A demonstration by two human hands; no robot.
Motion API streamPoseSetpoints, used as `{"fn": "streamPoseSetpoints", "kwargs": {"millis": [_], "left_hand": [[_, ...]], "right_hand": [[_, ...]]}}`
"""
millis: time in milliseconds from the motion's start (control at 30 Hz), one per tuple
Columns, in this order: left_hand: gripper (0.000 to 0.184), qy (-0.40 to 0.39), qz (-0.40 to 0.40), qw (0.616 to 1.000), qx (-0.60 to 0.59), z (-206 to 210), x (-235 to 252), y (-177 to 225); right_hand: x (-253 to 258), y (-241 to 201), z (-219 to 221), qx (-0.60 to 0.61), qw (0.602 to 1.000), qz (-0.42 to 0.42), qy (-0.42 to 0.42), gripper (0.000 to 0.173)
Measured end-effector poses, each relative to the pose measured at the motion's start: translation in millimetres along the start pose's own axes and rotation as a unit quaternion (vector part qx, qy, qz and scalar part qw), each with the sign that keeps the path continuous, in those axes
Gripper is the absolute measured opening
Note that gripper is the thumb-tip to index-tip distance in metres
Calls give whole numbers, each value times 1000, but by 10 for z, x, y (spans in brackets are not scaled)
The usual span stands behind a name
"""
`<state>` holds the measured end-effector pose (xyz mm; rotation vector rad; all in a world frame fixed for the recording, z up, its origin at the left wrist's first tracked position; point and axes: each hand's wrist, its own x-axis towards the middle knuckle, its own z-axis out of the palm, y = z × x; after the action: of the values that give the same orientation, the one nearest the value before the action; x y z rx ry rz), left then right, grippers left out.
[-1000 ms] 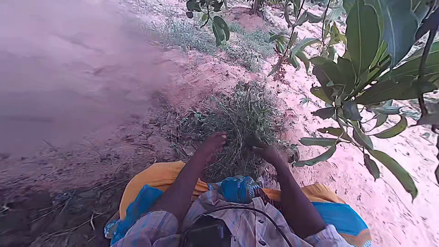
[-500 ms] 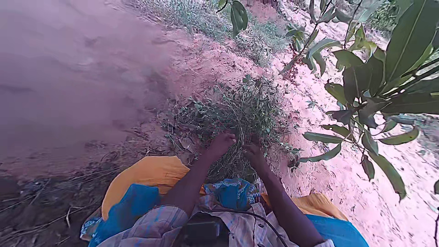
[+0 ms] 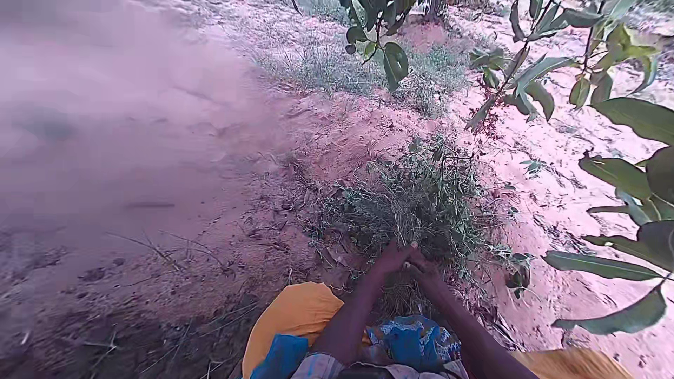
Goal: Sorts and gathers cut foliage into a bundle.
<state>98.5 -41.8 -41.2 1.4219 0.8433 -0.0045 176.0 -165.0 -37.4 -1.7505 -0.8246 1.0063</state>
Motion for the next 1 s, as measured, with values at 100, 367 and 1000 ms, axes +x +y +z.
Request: {"fn": "streamPoseSetpoints", "kwargs": {"millis": [100, 367, 1000], "left_hand": [[45, 35, 2, 998, -44, -7, -51, 82], [24, 247, 241, 924, -163, -112, -182, 164], [31, 100, 205, 909, -349, -174, -193, 182]], "right_hand": [[-79, -53, 62, -19, 997, -61, -34, 36], [51, 105, -186, -259, 955, -142, 38, 45], [-50, -615, -629, -211, 977, -1, 40, 74]]}}
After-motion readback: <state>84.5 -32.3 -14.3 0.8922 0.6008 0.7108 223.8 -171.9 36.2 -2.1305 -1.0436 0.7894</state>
